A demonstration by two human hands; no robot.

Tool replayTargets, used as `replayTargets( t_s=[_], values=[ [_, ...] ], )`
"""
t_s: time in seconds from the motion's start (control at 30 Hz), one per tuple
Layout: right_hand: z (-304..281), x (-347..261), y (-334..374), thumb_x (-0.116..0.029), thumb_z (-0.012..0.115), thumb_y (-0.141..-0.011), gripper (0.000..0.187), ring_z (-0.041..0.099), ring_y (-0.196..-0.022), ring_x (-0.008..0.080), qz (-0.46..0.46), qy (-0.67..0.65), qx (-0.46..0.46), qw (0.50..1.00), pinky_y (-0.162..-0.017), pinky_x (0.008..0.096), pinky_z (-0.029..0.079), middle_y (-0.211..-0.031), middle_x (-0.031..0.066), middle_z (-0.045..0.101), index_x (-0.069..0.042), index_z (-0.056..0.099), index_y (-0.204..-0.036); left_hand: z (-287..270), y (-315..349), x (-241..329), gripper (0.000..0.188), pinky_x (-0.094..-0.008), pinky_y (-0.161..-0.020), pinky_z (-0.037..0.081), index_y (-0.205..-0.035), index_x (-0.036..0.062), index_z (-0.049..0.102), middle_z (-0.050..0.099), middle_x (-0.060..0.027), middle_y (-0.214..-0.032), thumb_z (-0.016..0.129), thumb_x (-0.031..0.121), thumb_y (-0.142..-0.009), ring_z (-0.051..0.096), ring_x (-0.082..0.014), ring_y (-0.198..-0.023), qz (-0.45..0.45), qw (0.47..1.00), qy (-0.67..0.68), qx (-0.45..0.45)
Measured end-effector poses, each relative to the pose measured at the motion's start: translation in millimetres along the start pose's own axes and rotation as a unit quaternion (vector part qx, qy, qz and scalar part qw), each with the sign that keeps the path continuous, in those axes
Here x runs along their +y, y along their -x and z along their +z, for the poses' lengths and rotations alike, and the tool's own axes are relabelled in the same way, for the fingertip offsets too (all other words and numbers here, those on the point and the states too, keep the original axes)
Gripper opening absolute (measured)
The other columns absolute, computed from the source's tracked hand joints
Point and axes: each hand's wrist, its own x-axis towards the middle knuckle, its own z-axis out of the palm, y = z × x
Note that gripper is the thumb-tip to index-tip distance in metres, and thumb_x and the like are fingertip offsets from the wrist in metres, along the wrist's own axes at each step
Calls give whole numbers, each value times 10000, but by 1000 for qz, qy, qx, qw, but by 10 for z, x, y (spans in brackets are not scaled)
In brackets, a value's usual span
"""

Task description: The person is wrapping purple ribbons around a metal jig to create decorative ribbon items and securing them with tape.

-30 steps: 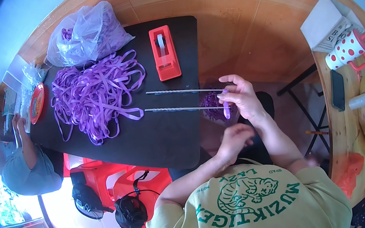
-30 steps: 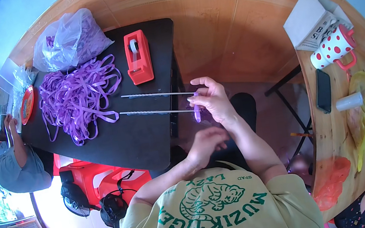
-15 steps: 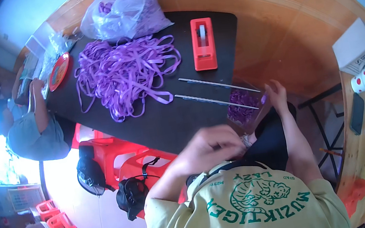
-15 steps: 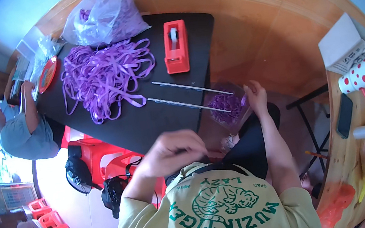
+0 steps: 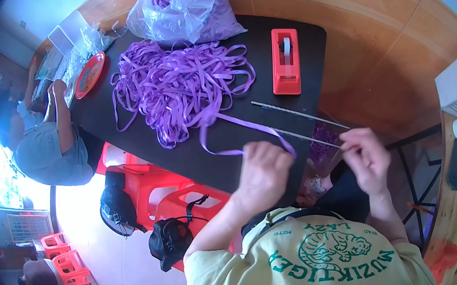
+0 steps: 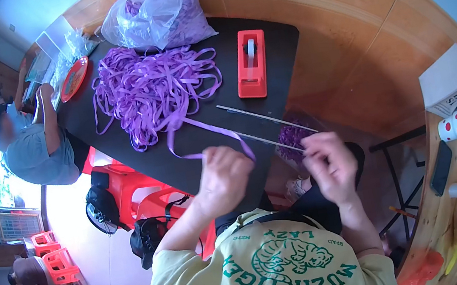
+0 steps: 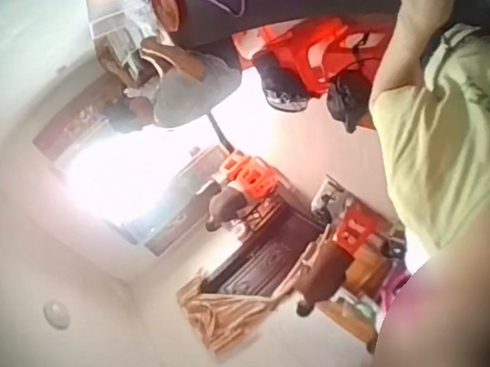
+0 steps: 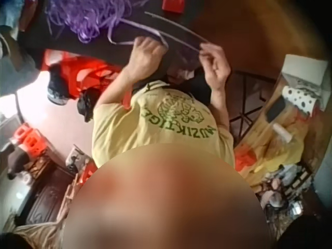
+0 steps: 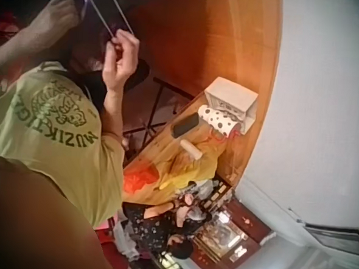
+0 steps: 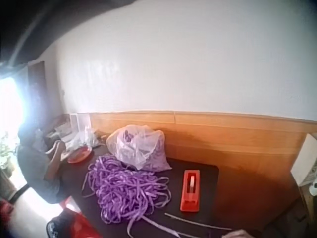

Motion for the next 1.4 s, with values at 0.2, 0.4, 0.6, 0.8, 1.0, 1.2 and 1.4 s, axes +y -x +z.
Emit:
replayTargets(
  t_s=[0.2, 0.4, 0.6, 0.8, 1.0, 1.2, 1.4],
  values=[
    [382, -206, -8, 58, 669, -731, 383, 635, -758, 153, 61, -38, -212, 975, -596, 239, 487, -1035, 125, 624, -22, 609, -1101, 107, 18, 270, 192, -349, -539, 444, -892, 38, 666, 643, -70, -745, 661, 10, -703, 606, -244, -608, -55, 976, 206, -36],
    [-156, -74, 92, 133, 557, -694, 192, 575, -531, 118, 81, -115, -151, 979, -468, 219, 429, -661, 95, 614, 32, 647, -830, -252, -77, 80, 218, -302, -596, 493, -964, -26, 669, 672, -141, -820, 714, 30, -759, 655, -226, -674, -134, 892, 396, -172],
    [-615, -60, 172, 113, 522, -731, 177, 512, -500, 91, 156, -75, -58, 983, -445, 196, 384, -738, 102, 607, 38, 646, -831, -73, -100, 185, 102, -205, -527, 412, -928, -27, 682, 627, -24, -709, 618, 23, -867, 557, -57, -594, -277, 742, 571, -215],
    [-743, 148, 315, 28, 540, -846, 125, 539, -562, 89, 143, -61, 44, 987, -478, 180, 401, -773, 76, 594, 44, 650, -902, 198, -235, 560, 350, -193, -548, 402, -1223, -34, 541, 626, -19, -677, 593, 21, -881, 559, -50, -604, -296, 746, 542, -250],
    [-857, 38, 264, -32, 563, -895, 149, 565, -608, 83, 110, -100, 45, 988, -517, 177, 440, -785, 62, 608, 44, 663, -975, 563, -147, 686, 562, -204, -616, 462, -1381, -42, 349, 683, -95, -857, 600, 44, -886, 631, -103, -723, -171, 823, 453, -297],
    [-908, -5, 208, -57, 534, -914, 168, 537, -595, 87, 104, -45, 77, 991, -509, 179, 420, -772, 72, 585, 51, 647, -974, 924, -226, 831, 460, -197, -556, 468, -1334, -26, 414, 659, -129, -1011, 576, 123, -930, 611, -104, -659, -340, 605, 675, -251],
    [-1026, 111, 274, -63, 541, -920, 166, 552, -591, 58, 160, -83, 129, 975, -523, 173, 442, -730, 35, 617, 33, 665, -976, 1087, -278, 915, 258, -160, -421, 364, -1147, -4, 593, 589, -17, -653, 568, 148, -941, 495, -49, -473, -380, 568, 700, -210]
  ],
)
